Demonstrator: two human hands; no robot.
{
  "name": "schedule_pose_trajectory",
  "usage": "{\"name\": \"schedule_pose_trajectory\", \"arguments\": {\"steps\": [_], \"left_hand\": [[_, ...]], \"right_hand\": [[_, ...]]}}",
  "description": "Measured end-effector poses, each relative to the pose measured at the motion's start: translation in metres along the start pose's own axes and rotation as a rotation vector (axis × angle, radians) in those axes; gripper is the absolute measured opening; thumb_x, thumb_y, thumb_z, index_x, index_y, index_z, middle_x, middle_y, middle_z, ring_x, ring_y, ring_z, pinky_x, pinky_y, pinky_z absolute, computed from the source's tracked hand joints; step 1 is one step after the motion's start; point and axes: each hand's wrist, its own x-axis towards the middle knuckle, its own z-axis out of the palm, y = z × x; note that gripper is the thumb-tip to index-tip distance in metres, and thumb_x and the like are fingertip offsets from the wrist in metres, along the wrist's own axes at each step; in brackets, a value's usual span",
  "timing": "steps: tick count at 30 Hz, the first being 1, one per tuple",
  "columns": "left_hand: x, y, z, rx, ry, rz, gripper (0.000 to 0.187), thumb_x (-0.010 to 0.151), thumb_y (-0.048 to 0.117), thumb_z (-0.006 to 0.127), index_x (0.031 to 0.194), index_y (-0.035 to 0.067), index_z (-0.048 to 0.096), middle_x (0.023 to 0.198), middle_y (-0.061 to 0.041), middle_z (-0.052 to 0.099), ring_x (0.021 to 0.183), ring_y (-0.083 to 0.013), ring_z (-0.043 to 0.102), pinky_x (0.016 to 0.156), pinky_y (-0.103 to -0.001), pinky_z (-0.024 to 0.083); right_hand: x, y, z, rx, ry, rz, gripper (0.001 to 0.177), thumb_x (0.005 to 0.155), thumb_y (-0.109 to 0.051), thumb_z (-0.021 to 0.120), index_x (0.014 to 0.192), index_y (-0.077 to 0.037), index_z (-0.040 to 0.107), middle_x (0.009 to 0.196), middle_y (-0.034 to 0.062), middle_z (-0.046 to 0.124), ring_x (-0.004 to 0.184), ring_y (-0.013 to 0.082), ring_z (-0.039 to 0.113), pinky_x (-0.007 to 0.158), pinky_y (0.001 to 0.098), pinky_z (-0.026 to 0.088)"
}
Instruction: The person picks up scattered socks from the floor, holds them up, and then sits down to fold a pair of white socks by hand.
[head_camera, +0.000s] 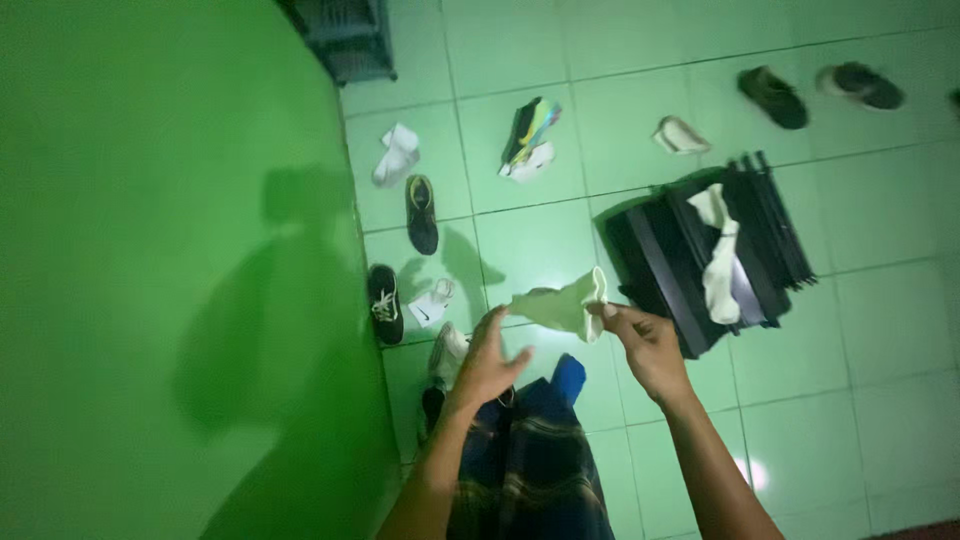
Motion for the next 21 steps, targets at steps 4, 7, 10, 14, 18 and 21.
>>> {"name": "schedule_pose_trajectory", "arguments": {"steps": [4,7,10,14,18,21], "left_hand": [[-0.039,0.120,-0.017,-0.081,-0.032,0.430,0.095,0.080,0.032,0.084,0.153,0.002,0.031,0.153,-0.025,0.042,0.140,-0.0423,0.043,0.112,-0.051,0.038],[-0.067,0.175,-0.006,-0.129,-0.163,0.339,0.072,0.090,0.029,0.073,0.150,0.005,0.043,0.142,-0.022,0.056,0.131,-0.0367,0.056,0.103,-0.044,0.048],[-0.077,0.202,0.016,-0.213,-0.292,0.182,0.046,0.100,0.023,0.058,0.142,0.006,0.057,0.127,-0.016,0.071,0.117,-0.0297,0.069,0.096,-0.038,0.053],[-0.095,0.228,0.043,-0.623,-0.414,0.175,0.036,0.107,0.020,0.055,0.134,-0.003,0.063,0.123,-0.013,0.071,0.110,-0.0226,0.068,0.095,-0.036,0.054],[-0.113,0.284,0.060,-1.052,-0.823,-0.047,0.035,0.106,0.018,0.055,0.136,0.001,0.058,0.124,-0.013,0.068,0.111,-0.0228,0.069,0.098,-0.040,0.055],[-0.132,0.336,0.078,-1.068,-0.816,0.117,0.034,0.112,0.019,0.055,0.139,-0.003,0.054,0.129,-0.016,0.065,0.117,-0.0273,0.067,0.104,-0.045,0.053]], "right_hand": [[-0.079,-0.031,-0.017,0.253,0.000,-0.053,0.038,0.100,-0.031,0.060,0.119,-0.002,0.077,0.116,0.0137,0.078,0.110,0.0223,0.072,0.101,0.0354,0.053],[-0.132,-0.039,-0.030,0.304,0.013,-0.110,0.038,0.099,-0.026,0.062,0.125,-0.001,0.072,0.119,0.0143,0.076,0.114,0.0239,0.071,0.102,0.0370,0.052],[-0.173,-0.040,-0.058,0.411,0.090,-0.217,0.043,0.097,-0.022,0.064,0.135,-0.003,0.065,0.127,0.0149,0.073,0.119,0.0251,0.068,0.103,0.0386,0.051],[-0.214,-0.031,-0.097,0.405,0.271,-0.445,0.066,0.087,-0.017,0.075,0.145,-0.002,0.046,0.138,0.0138,0.060,0.126,0.0239,0.058,0.105,0.0378,0.047],[-0.242,-0.013,-0.138,0.411,0.066,-0.379,0.085,0.073,-0.017,0.083,0.148,-0.011,0.041,0.126,0.0039,0.062,0.111,0.0156,0.061,0.091,0.0337,0.053],[-0.264,0.016,-0.166,0.355,-0.056,-0.338,0.065,0.077,-0.020,0.085,0.134,-0.005,0.057,0.114,0.0038,0.068,0.101,0.0136,0.063,0.086,0.0327,0.054]]}}
